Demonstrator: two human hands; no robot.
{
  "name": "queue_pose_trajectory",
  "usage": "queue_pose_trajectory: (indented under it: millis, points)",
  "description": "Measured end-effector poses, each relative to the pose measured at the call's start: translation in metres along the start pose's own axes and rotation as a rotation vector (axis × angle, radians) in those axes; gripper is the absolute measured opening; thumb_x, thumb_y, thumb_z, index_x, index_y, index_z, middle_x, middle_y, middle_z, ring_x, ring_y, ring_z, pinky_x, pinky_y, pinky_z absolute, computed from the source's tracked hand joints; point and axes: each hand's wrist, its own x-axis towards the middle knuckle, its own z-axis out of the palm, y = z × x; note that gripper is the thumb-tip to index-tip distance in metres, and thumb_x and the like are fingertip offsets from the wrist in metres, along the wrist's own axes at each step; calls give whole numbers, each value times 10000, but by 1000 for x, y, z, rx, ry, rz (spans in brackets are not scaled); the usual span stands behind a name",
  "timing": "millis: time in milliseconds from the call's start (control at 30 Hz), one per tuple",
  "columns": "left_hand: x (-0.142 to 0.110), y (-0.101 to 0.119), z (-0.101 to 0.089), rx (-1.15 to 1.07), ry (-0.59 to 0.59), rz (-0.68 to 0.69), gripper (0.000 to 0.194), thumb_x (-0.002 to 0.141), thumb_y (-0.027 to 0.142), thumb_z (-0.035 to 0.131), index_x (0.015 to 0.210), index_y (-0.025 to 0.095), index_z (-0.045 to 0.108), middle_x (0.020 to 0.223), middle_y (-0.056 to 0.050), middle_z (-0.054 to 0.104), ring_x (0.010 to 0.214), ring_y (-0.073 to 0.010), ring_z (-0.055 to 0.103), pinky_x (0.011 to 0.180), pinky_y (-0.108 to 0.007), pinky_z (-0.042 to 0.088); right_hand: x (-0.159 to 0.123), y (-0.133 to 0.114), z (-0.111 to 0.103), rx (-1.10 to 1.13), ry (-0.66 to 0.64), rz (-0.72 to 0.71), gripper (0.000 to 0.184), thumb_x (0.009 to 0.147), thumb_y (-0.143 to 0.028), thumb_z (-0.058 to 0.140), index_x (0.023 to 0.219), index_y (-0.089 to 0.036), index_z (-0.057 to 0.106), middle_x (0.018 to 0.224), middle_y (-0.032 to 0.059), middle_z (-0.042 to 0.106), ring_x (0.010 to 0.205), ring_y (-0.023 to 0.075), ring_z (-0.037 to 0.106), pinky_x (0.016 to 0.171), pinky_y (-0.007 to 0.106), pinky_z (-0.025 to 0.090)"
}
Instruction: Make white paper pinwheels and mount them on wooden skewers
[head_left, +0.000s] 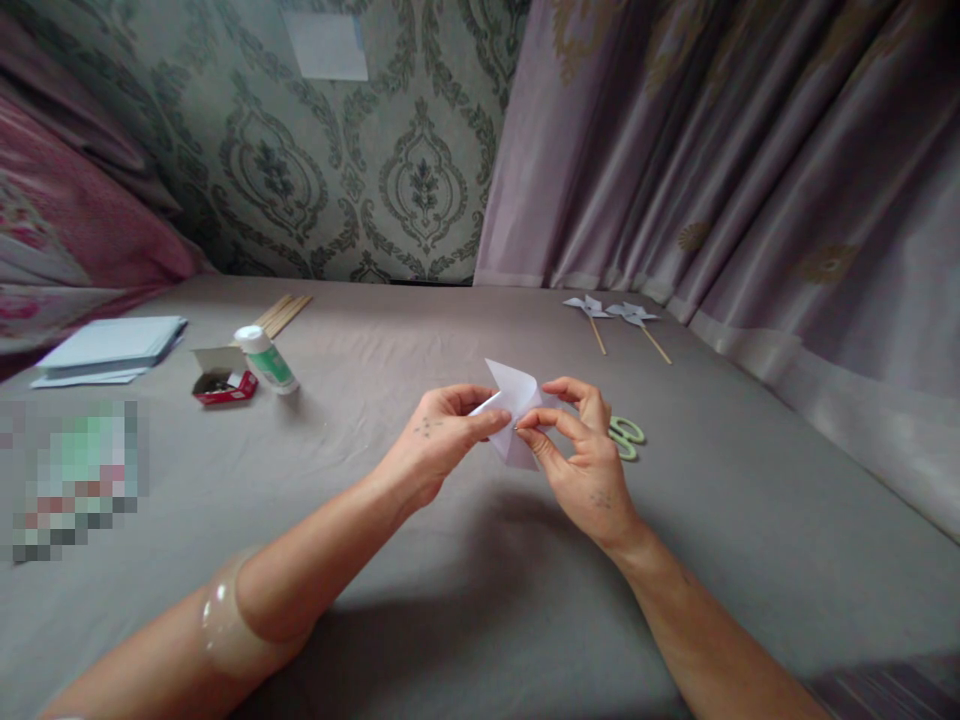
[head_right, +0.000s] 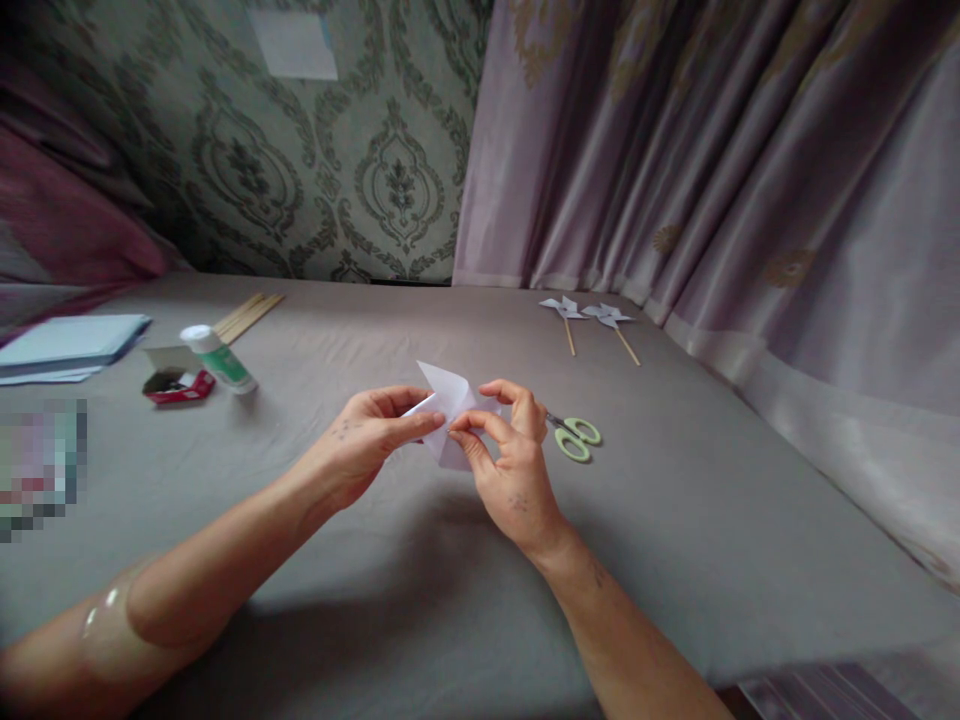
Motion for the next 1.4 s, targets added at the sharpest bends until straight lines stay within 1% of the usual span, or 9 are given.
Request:
queue_pose_trajectory:
  millis: [367, 600, 833, 1033, 1400]
  points:
    - [0, 2, 1, -20, -5, -38, 209, 575, 216, 742, 755, 113, 713, 736, -58, 690, 632, -126, 550, 661, -272, 382, 1, 1, -1, 67, -35, 43, 118, 839, -333, 617, 801, -241, 680, 1126, 61, 518, 1097, 229, 487, 974, 468, 401]
    - [-1, 1, -1, -34, -22, -60, 235, 571, 223, 751, 775, 112, 714, 742, -61, 689, 641, -132, 559, 679, -284, 395, 1, 1, -2, 100, -56, 67, 91, 826, -305, 636, 790, -231, 672, 1110, 61, 533, 1098, 223, 498, 967, 441, 408]
    - [-2, 2, 0, -2, -10, -41, 198, 570, 203, 737, 745, 117, 705, 714, -44, 675, 637, -126, 544, 676, -278, 379, 2, -1, -2, 136, -60, 79, 103, 831, -304, 626, 779, -228, 672, 1101, 63, 537, 1082, 217, 509, 965, 432, 410]
    - [-2, 2, 0, 4, -10, -36, 204, 570, 200, 733, 756, 118, 708, 730, -47, 680, 643, -128, 544, 678, -279, 381, 2, -2, -3, 141, -68, 83, 127, 832, -324, 620, 764, -229, 671, 1093, 62, 543, 1074, 222, 512, 951, 435, 417]
    - [-1, 2, -1, -9, -24, -50, 211, 566, 194, 732, 757, 109, 709, 729, -50, 685, 645, -128, 547, 680, -281, 381, 3, -1, -4, 154, -85, 89, 95, 820, -294, 632, 768, -224, 668, 1084, 61, 543, 1082, 221, 503, 960, 429, 403]
